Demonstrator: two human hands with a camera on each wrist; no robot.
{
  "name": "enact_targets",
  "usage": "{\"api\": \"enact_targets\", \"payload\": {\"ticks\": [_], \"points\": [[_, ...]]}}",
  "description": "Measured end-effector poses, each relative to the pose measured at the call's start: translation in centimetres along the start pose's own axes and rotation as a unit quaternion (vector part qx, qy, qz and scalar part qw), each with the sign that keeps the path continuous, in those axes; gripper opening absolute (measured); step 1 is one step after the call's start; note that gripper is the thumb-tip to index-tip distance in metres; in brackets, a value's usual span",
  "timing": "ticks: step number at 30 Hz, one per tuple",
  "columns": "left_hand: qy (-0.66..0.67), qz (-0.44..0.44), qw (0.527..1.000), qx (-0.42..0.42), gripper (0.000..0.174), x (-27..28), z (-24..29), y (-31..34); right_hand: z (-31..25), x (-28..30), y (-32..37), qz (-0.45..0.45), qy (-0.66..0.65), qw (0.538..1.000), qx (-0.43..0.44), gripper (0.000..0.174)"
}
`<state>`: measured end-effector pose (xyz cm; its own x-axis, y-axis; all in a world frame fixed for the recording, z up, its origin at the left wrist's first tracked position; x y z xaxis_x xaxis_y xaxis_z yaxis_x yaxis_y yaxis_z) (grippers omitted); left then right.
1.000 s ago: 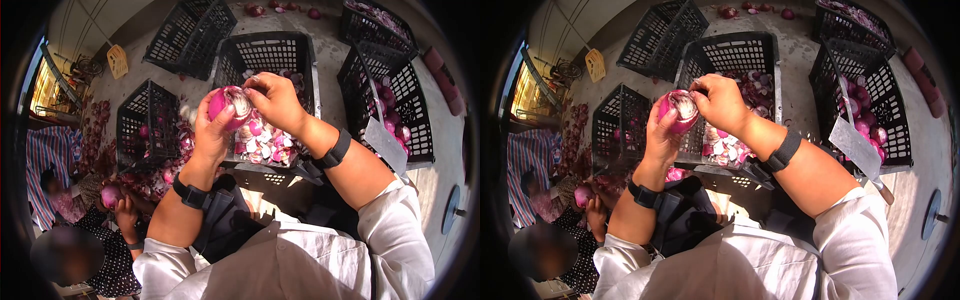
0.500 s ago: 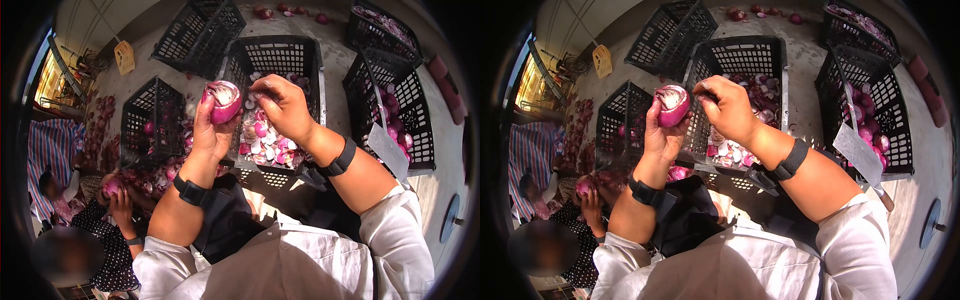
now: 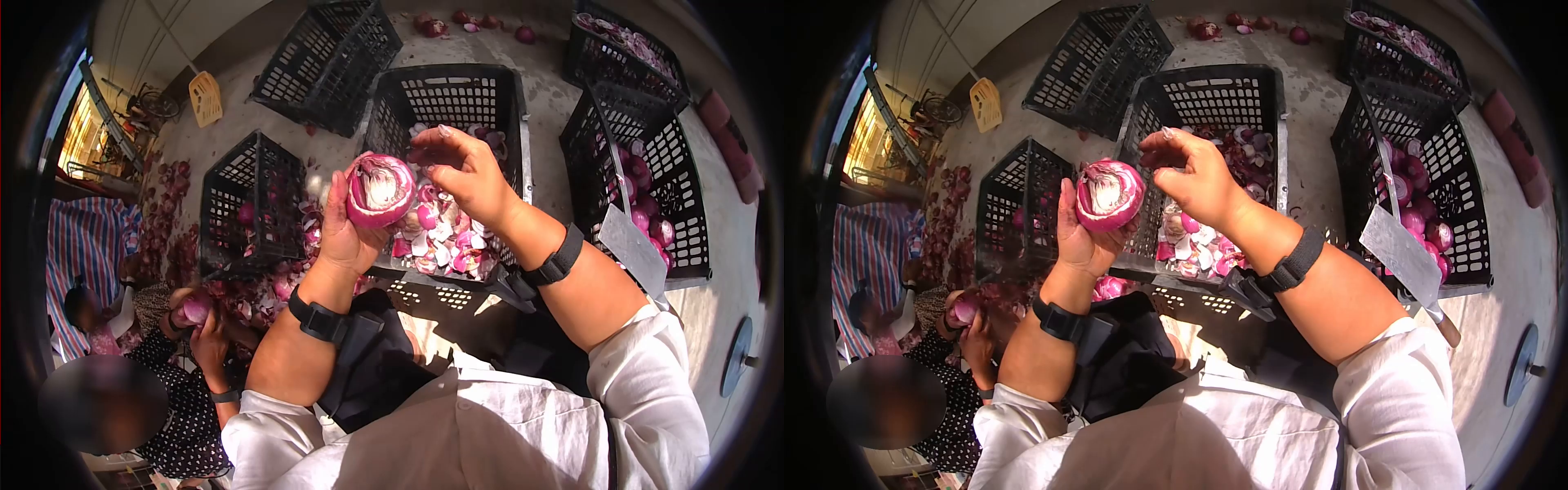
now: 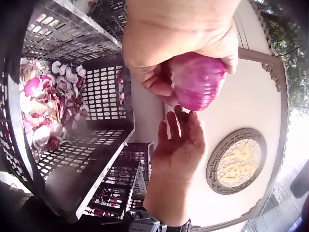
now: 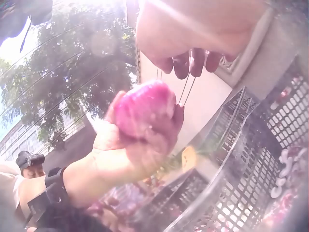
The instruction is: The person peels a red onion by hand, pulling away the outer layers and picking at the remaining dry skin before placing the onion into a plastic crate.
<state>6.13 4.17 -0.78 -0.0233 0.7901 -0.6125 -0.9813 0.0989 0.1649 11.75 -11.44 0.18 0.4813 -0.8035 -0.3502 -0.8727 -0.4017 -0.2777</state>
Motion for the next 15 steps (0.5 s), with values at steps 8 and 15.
{"api": "enact_targets", "payload": {"ticks": [8,15], "points": [[-0.002,-0.039,0.998,0.045,0.094,-1.3,-1.1,-0.1,-0.8,-3.3,0.8,-0.218,-0.011,0.974,-0.056,0.105],[-0.165,0.024,0.985,-0.030,0.075,-0.5,-0.1,-1.0,-0.8,-2.5,0.5,-0.166,0.067,0.984,-0.015,0.089]]}}
Point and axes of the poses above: each hand's wrist, its own y-axis away from the middle knuckle, its own x-axis out of the back of the hand, z = x × y, the point moved 6 cm from there along -y, towards the middle knuckle, and after that the axes turned 1 degree about -z, right-handed, at the moved point
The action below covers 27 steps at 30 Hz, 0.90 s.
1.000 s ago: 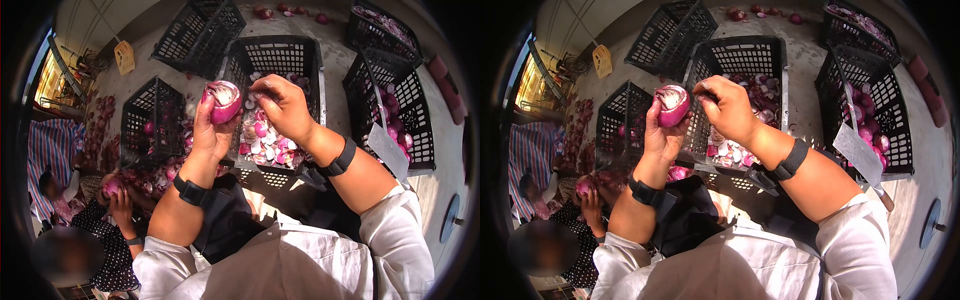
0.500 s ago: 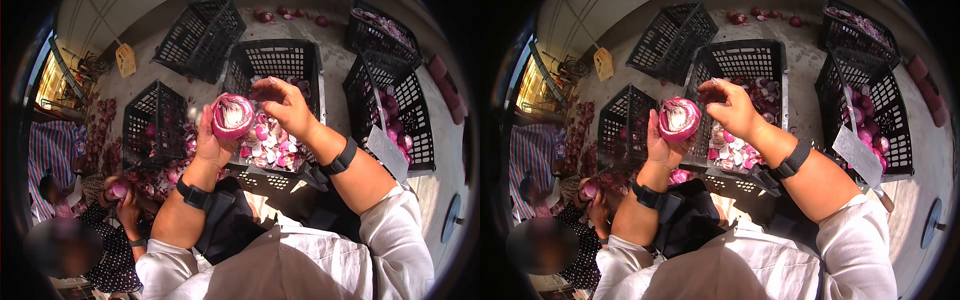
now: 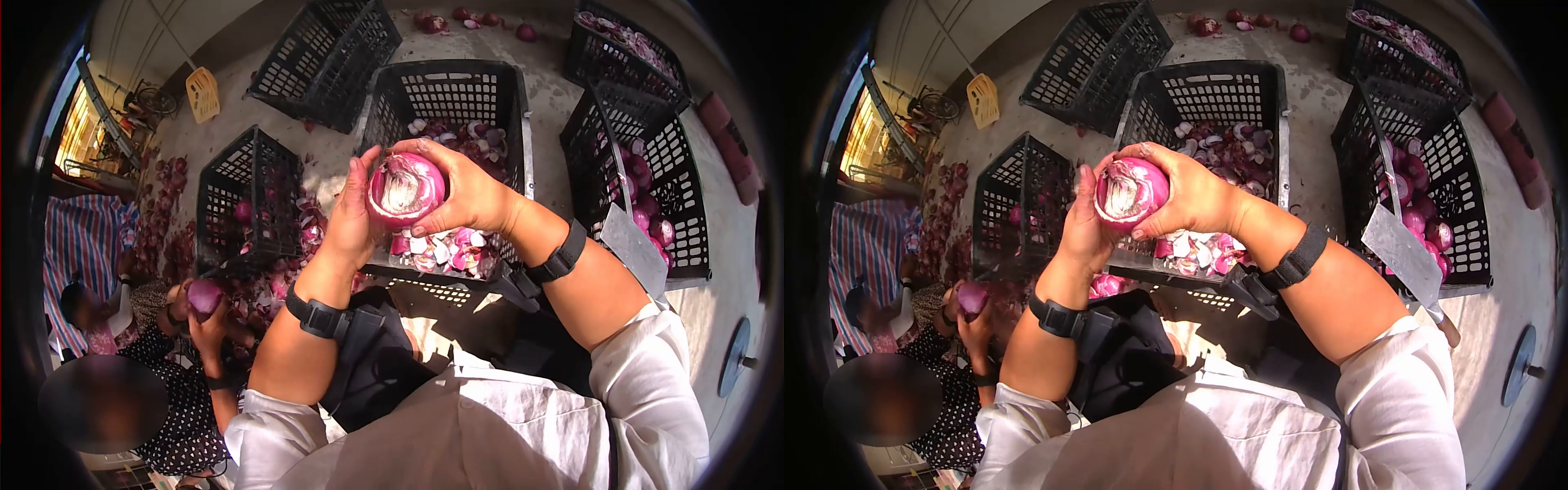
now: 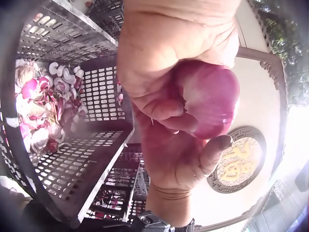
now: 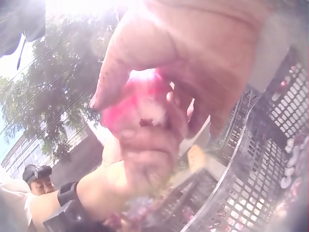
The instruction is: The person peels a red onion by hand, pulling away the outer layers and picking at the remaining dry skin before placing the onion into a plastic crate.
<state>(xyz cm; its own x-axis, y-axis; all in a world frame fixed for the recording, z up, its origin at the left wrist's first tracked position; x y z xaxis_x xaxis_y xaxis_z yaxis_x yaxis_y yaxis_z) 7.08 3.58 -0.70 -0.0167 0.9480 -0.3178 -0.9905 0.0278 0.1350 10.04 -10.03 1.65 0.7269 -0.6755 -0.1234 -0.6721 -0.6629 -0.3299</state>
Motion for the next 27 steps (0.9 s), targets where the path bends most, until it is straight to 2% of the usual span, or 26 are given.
{"api": "enact_targets", "payload": {"ticks": [1,2,4,5,8,10,15,18,27], "points": [[-0.042,0.029,0.997,-0.058,0.055,0.5,0.9,0.3,-0.1,0.4,-0.1,0.012,0.025,1.000,0.007,0.088],[-0.128,0.055,0.983,-0.118,0.049,1.2,1.9,0.6,-0.2,0.7,-0.2,0.025,0.049,0.998,0.014,0.088],[-0.296,0.105,0.921,-0.232,0.038,1.8,4.0,1.5,-0.3,1.1,-0.3,0.049,0.045,0.998,0.014,0.088],[-0.297,0.149,0.901,-0.279,0.021,2.0,4.7,2.2,-0.2,1.3,-0.3,0.061,0.053,0.996,0.023,0.087],[-0.421,0.064,0.833,-0.354,0.017,-1.2,5.6,3.7,0.5,1.7,-0.2,0.084,0.102,0.990,0.039,0.092],[-0.469,0.035,0.797,-0.379,0.019,-2.2,5.5,4.0,1.0,1.8,-0.3,0.107,0.152,0.981,0.051,0.092],[-0.497,0.074,0.788,-0.356,0.022,-2.4,5.3,3.7,0.1,1.3,0.1,0.138,0.211,0.964,0.088,0.094],[-0.487,0.086,0.801,-0.339,0.022,-2.4,5.2,3.6,-0.3,0.9,0.2,0.148,0.257,0.943,0.148,0.094],[-0.491,0.090,0.793,-0.349,0.019,-2.5,4.9,3.7,-0.9,0.4,0.4,0.152,0.300,0.923,0.187,0.092]]}}
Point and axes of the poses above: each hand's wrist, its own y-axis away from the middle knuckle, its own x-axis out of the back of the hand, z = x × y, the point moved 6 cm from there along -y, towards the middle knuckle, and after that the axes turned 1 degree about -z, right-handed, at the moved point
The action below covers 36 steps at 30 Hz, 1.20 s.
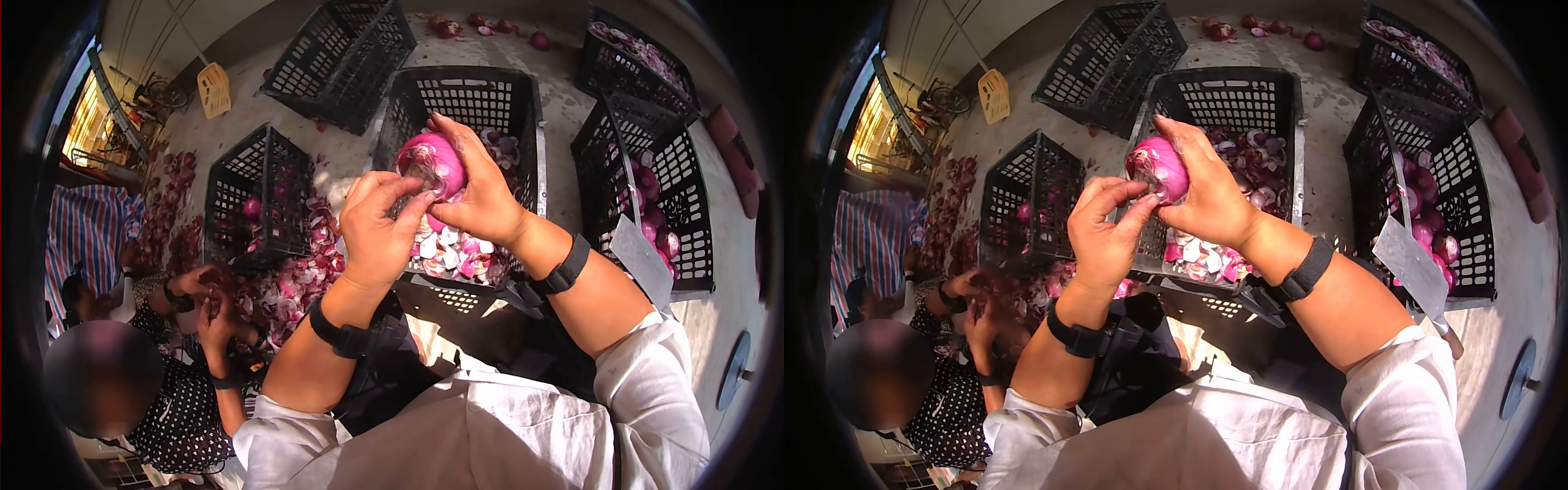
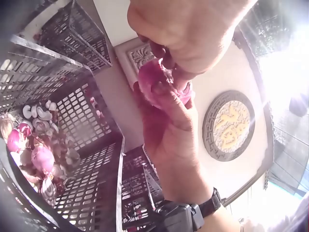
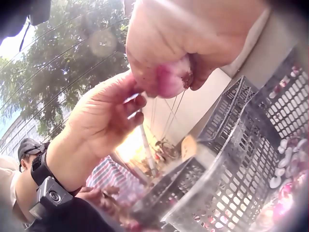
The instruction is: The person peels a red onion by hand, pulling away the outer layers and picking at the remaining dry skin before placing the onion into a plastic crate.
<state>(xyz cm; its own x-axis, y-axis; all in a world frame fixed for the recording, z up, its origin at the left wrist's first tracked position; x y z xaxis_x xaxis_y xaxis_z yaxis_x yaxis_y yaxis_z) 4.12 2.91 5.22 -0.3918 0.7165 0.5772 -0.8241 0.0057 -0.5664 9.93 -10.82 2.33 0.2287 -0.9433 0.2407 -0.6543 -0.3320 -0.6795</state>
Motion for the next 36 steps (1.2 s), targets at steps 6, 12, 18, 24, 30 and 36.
{"api": "enact_targets", "payload": {"ticks": [6,12,18,24,30,36], "points": [[0.066,-0.029,0.997,0.030,0.016,-0.2,0.4,-0.2,-0.5,0.0,0.1,-0.008,0.029,0.999,0.020,0.092],[0.108,-0.068,0.990,0.056,0.012,-0.4,-0.3,-0.3,-0.7,-0.2,0.2,-0.019,0.032,0.999,0.033,0.093],[0.122,-0.059,0.988,0.068,0.012,-0.5,-0.6,-0.1,-0.6,-0.4,0.3,-0.014,0.045,0.998,0.043,0.093],[0.135,-0.016,0.985,0.110,0.013,-0.3,-1.2,0.0,-0.9,-0.3,0.2,-0.004,0.072,0.996,0.048,0.094],[0.098,-0.021,0.989,0.109,0.011,-0.3,-1.2,0.0,-1.3,-0.6,0.2,-0.016,0.094,0.995,0.043,0.093],[0.131,-0.054,0.976,0.163,0.008,-0.7,-2.0,0.3,-1.5,-0.8,0.3,-0.009,0.109,0.993,0.041,0.091]]}}
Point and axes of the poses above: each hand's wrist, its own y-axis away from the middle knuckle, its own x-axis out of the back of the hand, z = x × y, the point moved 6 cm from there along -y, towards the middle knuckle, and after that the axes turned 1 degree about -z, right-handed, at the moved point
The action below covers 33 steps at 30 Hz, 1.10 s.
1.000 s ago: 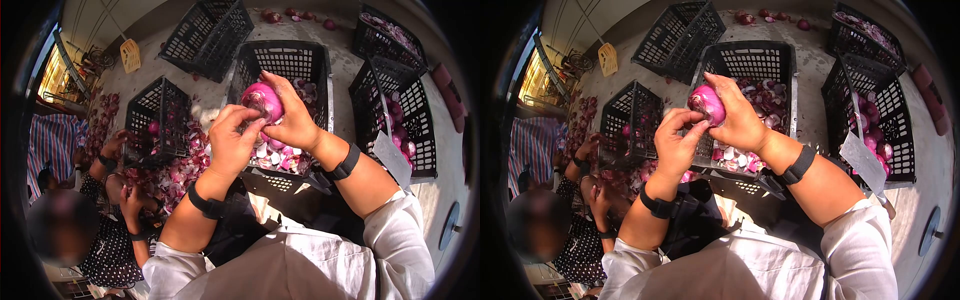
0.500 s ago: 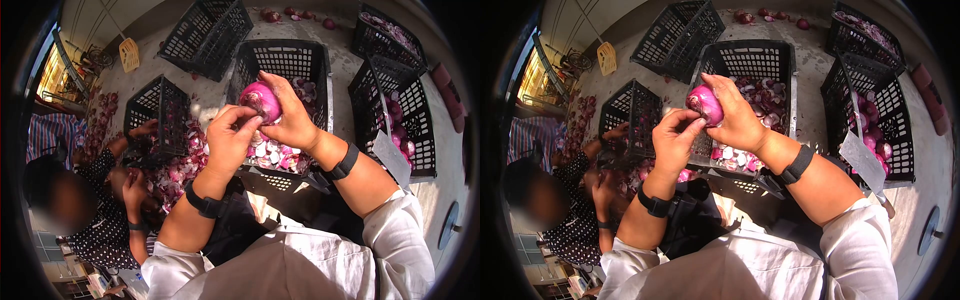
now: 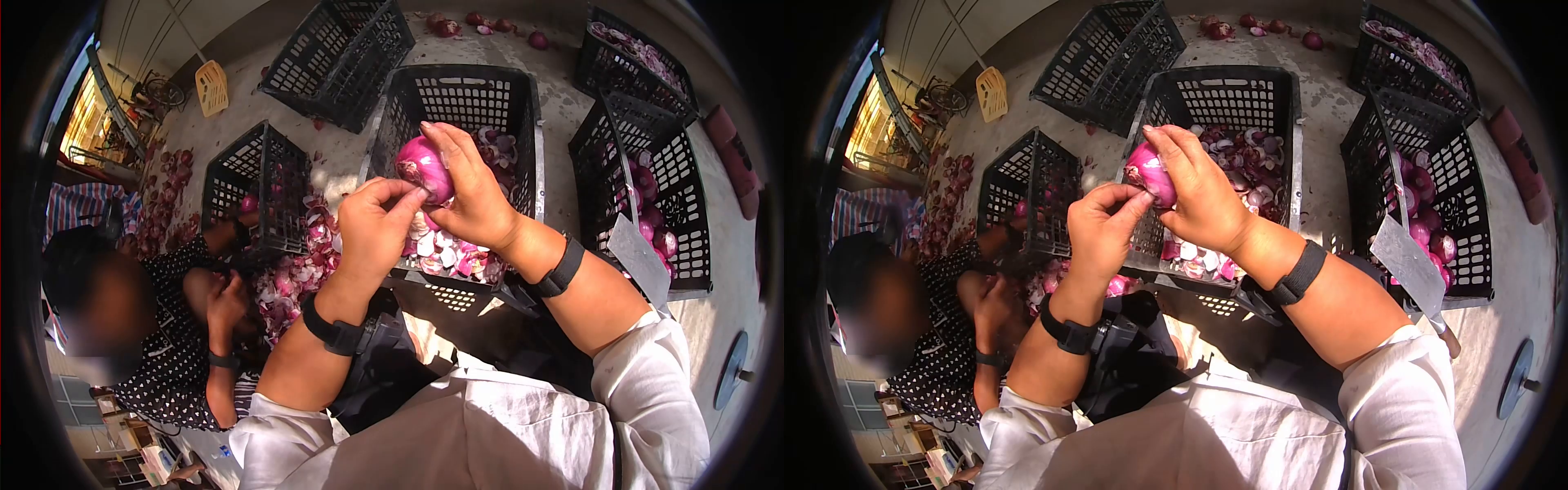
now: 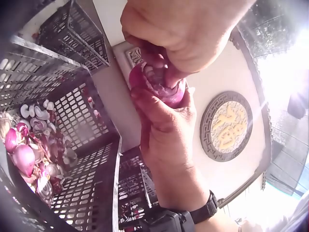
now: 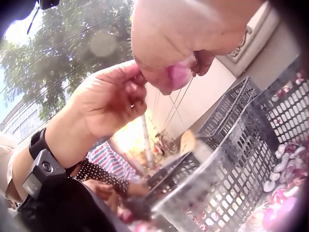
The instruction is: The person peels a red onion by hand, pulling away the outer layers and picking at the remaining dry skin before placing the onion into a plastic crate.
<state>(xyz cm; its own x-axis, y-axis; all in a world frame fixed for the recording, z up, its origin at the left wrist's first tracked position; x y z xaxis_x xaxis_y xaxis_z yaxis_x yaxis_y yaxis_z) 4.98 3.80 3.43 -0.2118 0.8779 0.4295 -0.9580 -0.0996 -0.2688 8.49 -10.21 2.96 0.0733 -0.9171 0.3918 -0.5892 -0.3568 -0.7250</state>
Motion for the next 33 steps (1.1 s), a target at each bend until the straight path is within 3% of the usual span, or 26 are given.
{"api": "enact_targets", "payload": {"ticks": [5,8,20,33], "points": [[0.033,-0.012,0.998,-0.047,0.005,0.2,-0.1,-0.4,-0.2,0.0,-0.2,0.008,-0.002,1.000,0.008,0.090],[0.021,-0.020,0.999,-0.020,0.005,0.1,0.1,-0.2,-0.2,-0.1,0.0,-0.004,-0.009,1.000,-0.006,0.090],[0.000,-0.010,0.999,-0.047,0.007,0.0,0.5,-0.1,0.5,-0.3,0.2,0.000,-0.040,0.999,-0.037,0.082],[-0.032,0.009,0.983,-0.178,0.014,0.4,2.0,0.0,1.1,-0.2,0.1,-0.012,-0.103,0.989,-0.105,0.081]]}}
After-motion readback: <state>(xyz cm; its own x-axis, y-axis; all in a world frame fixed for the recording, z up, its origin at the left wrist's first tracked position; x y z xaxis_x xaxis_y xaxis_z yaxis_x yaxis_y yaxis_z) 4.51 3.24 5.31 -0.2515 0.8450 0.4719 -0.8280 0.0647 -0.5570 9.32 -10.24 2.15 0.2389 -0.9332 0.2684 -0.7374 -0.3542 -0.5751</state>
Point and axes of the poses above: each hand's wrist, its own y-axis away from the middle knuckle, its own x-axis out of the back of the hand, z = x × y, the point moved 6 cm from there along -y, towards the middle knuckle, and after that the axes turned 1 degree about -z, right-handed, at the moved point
